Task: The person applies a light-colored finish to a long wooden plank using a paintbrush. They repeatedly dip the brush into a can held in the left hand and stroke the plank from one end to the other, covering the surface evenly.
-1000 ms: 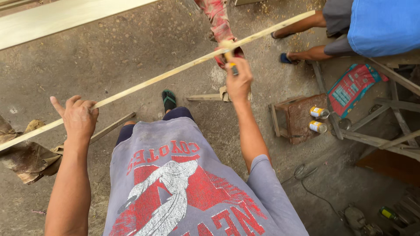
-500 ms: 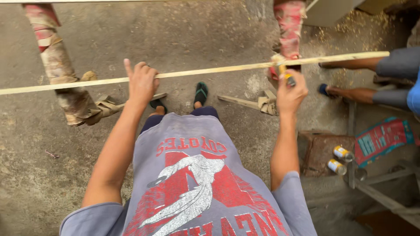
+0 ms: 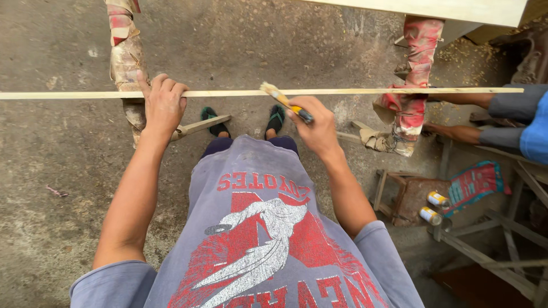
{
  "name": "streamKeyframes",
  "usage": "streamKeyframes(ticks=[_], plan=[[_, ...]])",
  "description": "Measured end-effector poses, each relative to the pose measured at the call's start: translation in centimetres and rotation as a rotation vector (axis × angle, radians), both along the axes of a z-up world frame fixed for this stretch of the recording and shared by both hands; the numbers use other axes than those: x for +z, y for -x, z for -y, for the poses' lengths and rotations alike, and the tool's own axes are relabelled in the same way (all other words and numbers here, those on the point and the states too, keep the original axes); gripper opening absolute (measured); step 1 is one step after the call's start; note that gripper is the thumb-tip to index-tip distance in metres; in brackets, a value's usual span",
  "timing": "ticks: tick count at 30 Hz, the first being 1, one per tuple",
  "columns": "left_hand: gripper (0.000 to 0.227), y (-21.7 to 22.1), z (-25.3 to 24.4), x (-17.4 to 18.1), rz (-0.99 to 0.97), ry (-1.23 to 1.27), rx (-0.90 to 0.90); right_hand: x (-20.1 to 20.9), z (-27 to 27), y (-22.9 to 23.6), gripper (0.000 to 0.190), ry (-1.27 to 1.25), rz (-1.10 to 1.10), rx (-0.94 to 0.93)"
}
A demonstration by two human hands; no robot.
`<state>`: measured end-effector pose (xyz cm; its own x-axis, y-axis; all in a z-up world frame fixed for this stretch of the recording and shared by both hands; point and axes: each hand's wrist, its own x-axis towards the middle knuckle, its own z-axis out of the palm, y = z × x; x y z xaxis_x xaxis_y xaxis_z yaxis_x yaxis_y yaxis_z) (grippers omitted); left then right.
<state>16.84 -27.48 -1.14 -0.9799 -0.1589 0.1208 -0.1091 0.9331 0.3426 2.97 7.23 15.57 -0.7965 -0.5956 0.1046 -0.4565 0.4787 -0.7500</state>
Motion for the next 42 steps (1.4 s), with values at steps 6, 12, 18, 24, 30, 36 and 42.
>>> streamKeyframes(ticks=[6, 12, 18, 24, 30, 36, 42], plan=[[0.017, -0.7, 0.7, -1.0, -0.051, -0.11, -0.04, -3.3, -0.9, -0.2, 0.02, -0.101, 0.266, -0.25], [0.012, -1.1, 1.2, -1.6, -0.091, -0.121, -0.06, -2.1, -5.0, -0.9, 0.02, -0.249, -0.102, -0.55], [0.008, -1.4, 2.0, -1.7, -0.066, -0.13, -0.126, -7.4, 0.1, -6.0, 0.023, 0.016, 0.022, -0.509], [0.008, -1.6, 2.5, -1.9, -0.029, -0.109, -0.177, -6.8, -10.2, 0.4, 0.026, 0.02, -0.106, -0.765], [0.008, -1.6, 2.6, -2.5, -0.033, -0.077, -0.198, -9.8, -5.1, -3.3, 0.026, -0.25, -0.456, -0.594], [0.01, -1.2, 3.1, -2.5, -0.016, -0.101, -0.209, -8.9, -6.0, -2.0, 0.031, 0.069, 0.256, -0.546], [0.012, -1.4, 3.2, -2.9, -0.006, -0.088, -0.201, -6.9, -9.7, 2.0, 0.034, -0.237, -0.334, -0.914]])
